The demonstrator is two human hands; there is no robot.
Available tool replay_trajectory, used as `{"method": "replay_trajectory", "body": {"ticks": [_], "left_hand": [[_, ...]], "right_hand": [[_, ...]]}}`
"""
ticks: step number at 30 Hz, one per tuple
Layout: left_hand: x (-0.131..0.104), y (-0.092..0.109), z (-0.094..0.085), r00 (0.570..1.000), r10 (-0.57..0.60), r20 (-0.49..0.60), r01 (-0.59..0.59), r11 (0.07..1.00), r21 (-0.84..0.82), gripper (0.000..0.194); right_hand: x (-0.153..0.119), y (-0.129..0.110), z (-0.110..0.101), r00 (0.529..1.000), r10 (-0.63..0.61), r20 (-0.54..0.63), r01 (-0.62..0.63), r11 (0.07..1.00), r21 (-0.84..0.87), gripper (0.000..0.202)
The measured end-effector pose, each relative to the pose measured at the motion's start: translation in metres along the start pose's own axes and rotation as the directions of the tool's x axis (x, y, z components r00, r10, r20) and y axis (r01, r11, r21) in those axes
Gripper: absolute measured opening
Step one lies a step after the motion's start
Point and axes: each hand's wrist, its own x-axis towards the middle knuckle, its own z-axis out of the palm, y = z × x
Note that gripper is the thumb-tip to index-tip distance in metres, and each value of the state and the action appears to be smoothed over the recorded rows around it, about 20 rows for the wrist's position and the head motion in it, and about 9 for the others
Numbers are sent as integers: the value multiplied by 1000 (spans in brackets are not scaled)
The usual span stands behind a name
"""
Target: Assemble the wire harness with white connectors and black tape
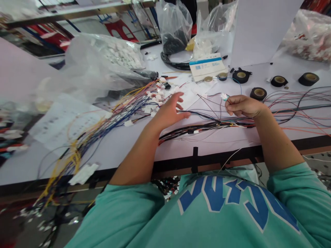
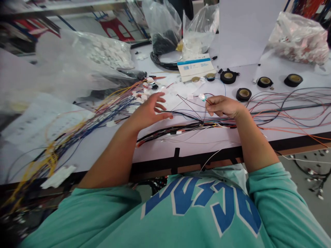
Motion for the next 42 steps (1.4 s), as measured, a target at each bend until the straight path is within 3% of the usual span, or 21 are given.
{"method": "replay_trajectory", "body": {"ticks": [3, 7, 11, 14, 20, 26, 32, 36, 39, 42], "left_hand": [[0, 11, 12, 996, -32, -82, 9, 966, -257, 84], [3, 21, 21, 992, -60, -110, 3, 891, -454, 61], [6, 19, 16, 986, -70, -154, -68, 671, -738, 23], [7, 16, 11, 989, -55, -140, -90, 529, -844, 22], [-2, 19, 2, 990, 101, -101, -136, 449, -883, 27], [-12, 21, -8, 967, 250, -53, -162, 438, -885, 23], [-17, 25, -12, 973, 230, -6, -109, 435, -894, 18], [-19, 27, -13, 983, 182, 14, -70, 449, -891, 15], [-19, 28, -12, 993, 114, 34, -24, 470, -882, 13], [-18, 30, -10, 997, 72, 27, -6, 429, -903, 13]], "right_hand": [[1, 1, 2, 997, 19, 75, -16, 999, -40, 22], [1, 0, 7, 988, 52, 144, -38, 995, -96, 22], [1, -2, 11, 986, 20, 166, -2, 994, -113, 19], [2, -1, 11, 994, -6, 107, 14, 997, -77, 12], [8, 5, 13, 985, -124, -123, 121, 992, -36, 10], [8, 4, 20, 958, -244, -152, 225, 966, -129, 16], [5, 0, 26, 943, -312, -116, 258, 906, -336, 26], [8, 1, 32, 933, -342, -113, 277, 882, -383, 34], [11, 4, 37, 921, -362, -147, 283, 878, -387, 27], [14, 6, 43, 911, -367, -191, 264, 871, -414, 17]]}}
